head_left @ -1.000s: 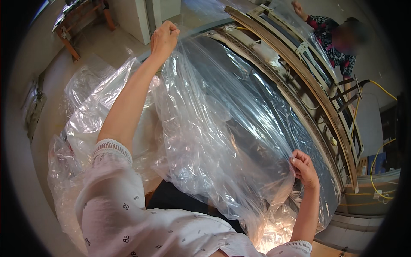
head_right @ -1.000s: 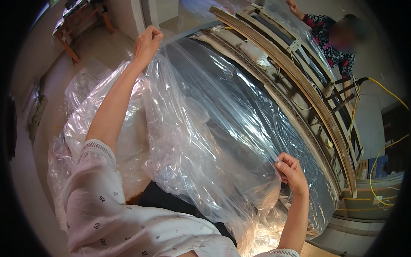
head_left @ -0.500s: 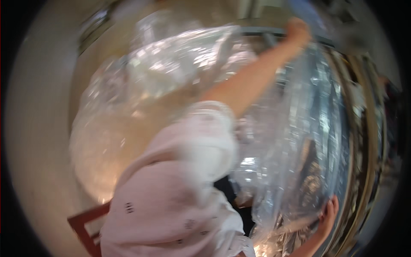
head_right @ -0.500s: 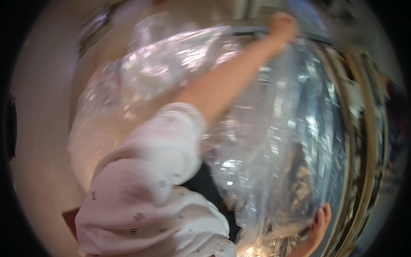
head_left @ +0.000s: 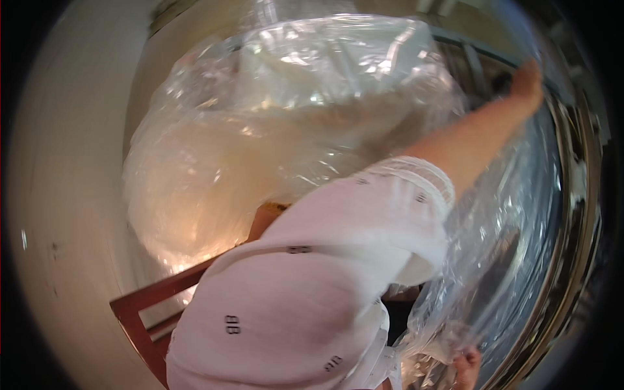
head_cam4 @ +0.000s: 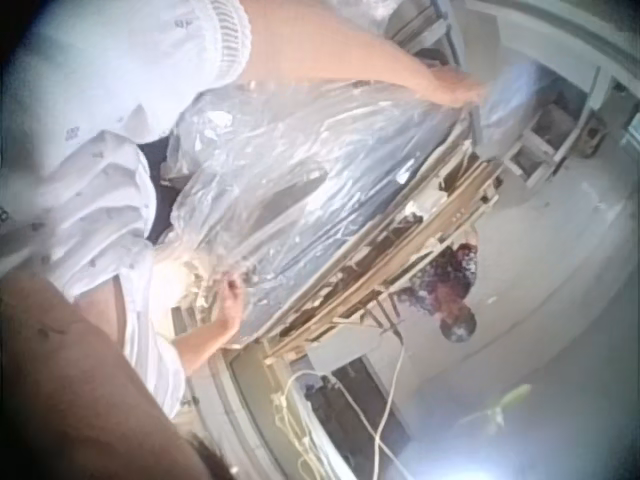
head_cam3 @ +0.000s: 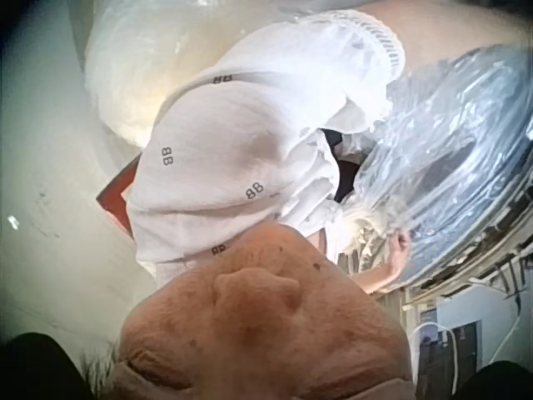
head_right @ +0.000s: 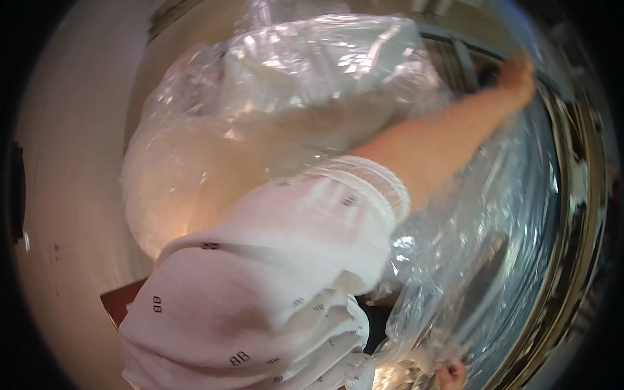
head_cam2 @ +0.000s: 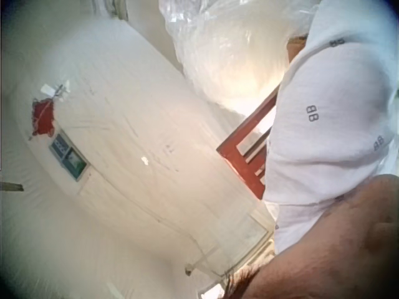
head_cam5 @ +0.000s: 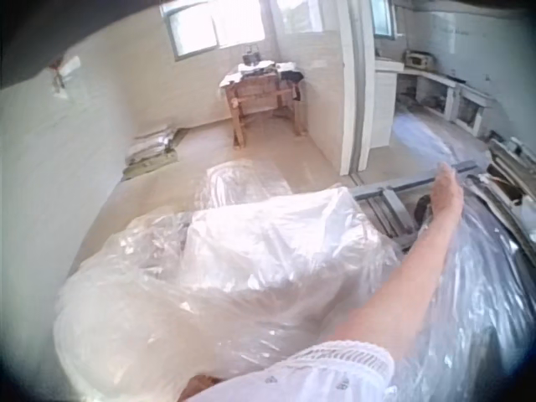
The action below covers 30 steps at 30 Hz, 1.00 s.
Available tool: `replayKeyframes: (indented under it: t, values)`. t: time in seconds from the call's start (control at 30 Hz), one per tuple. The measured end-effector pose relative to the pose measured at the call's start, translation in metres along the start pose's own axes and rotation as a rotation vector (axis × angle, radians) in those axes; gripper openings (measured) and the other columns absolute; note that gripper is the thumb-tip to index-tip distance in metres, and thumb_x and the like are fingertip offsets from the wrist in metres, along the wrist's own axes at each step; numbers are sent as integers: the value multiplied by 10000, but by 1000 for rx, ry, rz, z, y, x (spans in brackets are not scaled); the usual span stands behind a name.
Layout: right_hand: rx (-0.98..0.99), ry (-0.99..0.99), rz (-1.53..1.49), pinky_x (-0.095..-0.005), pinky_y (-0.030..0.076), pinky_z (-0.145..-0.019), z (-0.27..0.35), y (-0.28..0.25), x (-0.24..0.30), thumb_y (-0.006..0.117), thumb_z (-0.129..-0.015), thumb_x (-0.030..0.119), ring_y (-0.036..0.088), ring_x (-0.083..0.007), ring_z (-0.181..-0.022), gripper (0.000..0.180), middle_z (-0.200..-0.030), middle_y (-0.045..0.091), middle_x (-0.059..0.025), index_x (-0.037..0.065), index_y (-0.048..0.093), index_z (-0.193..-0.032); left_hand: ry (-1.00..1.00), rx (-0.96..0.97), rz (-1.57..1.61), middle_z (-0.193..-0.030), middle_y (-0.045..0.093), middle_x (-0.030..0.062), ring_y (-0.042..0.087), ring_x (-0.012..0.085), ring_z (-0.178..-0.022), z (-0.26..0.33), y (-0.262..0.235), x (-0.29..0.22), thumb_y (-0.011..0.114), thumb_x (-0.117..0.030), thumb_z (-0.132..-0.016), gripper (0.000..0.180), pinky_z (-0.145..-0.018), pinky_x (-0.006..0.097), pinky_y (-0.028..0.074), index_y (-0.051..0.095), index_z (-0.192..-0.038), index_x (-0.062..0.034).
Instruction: Wrapping large manufactured plastic or foam items in clear plastic protective sheets.
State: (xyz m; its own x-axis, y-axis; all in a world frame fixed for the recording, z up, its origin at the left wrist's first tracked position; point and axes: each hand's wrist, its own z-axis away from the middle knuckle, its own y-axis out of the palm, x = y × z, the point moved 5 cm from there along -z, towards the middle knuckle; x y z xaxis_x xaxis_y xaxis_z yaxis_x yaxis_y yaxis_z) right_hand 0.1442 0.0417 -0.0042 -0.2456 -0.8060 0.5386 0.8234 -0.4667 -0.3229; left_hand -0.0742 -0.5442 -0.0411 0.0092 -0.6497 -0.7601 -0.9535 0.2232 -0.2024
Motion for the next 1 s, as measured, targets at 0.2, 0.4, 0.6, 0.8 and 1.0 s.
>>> replayKeyframes:
  t: [0.2,0.4,0.6,0.8,1.0]
  values:
    - [16,364,856,-432,484,-774,70,60,-274,449,-868,324,634,-332,-841,367,-861,666,-168,23,658,-841,-111,349,-56,-1293,432,255,422,354,-1206,34,44,-14,436,-222,-855,558,-1036,411,322,319,-1348,12]
    - [-844,880,810,-461,496,-664,190,-5,-404,454,-862,319,641,-317,-742,307,-796,653,-166,92,661,-847,737,556,-778,-1203,548,138,490,302,-1142,-9,11,-3,522,-172,-835,337,-938,392,422,571,-1153,-71]
    - [-1510,239,-255,-264,430,-458,318,-149,-351,525,-739,171,548,-112,-502,347,-651,592,-108,39,645,-1037,757,460,-523,-1072,559,236,529,398,-1014,-31,61,68,437,-168,-906,281,-860,425,437,508,-1081,41]
    - [-2227,-131,335,-359,449,-849,256,-159,-200,596,-841,233,553,-288,-946,290,-1011,560,-122,36,542,-1048,553,513,-682,-1033,577,217,558,427,-941,-20,23,77,421,-281,-909,291,-786,497,466,506,-1038,-34]
    - [-1421,-176,485,-361,341,-1010,151,-121,-257,501,-911,254,410,-323,-1232,412,-1331,442,-133,41,461,-1262,327,423,-839,-1204,546,179,551,371,-1068,-139,-59,142,469,-409,-889,467,-891,463,449,495,-1201,-63]
